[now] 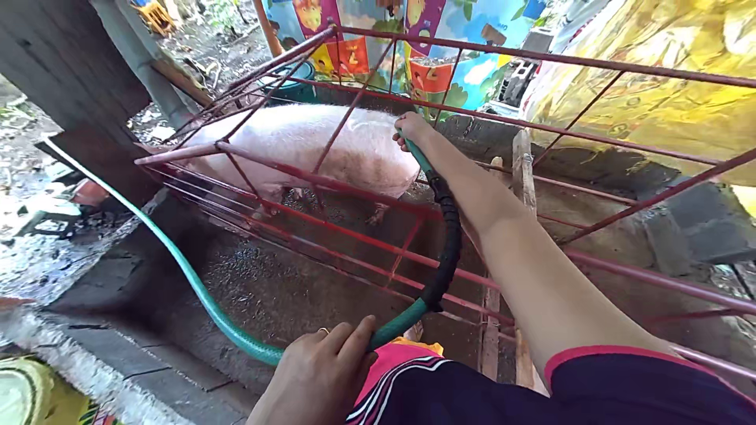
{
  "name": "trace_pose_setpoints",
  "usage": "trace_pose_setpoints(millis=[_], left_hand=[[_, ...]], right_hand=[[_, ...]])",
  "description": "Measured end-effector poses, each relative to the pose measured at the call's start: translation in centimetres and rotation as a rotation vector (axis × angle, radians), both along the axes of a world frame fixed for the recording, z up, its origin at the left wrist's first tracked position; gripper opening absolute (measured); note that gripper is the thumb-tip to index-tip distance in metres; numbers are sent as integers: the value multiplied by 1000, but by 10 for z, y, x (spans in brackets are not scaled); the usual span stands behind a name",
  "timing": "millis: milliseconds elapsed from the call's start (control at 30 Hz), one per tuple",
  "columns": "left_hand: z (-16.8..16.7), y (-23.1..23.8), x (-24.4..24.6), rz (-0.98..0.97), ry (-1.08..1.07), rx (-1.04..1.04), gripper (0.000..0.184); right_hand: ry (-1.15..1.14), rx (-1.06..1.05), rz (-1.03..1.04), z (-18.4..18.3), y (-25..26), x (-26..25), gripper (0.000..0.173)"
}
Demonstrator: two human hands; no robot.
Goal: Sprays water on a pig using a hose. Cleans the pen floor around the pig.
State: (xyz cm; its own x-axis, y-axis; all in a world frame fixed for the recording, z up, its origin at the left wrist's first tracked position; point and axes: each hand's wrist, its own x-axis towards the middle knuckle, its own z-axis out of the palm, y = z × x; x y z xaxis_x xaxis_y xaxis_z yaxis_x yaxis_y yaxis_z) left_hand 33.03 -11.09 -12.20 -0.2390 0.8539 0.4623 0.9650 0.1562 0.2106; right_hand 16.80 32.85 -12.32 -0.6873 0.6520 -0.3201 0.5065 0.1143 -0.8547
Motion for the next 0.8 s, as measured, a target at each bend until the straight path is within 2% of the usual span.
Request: trace_pose_setpoints(millis=[300, 500, 667, 800], left_hand=[[-9, -115, -17, -55, -174, 36, 33], [-13, -186, -36, -51, -305, 15, 31], [-31, -240, -52, 72, -383, 1, 33], [-61, -281, -58, 186, -450, -55, 31]], right_hand=[[7, 126, -95, 31, -99, -1, 31], [50, 167, -24, 40, -179, -30, 35], [107, 112, 20, 16, -242, -66, 35], [144, 45, 33, -36, -284, -85, 32]])
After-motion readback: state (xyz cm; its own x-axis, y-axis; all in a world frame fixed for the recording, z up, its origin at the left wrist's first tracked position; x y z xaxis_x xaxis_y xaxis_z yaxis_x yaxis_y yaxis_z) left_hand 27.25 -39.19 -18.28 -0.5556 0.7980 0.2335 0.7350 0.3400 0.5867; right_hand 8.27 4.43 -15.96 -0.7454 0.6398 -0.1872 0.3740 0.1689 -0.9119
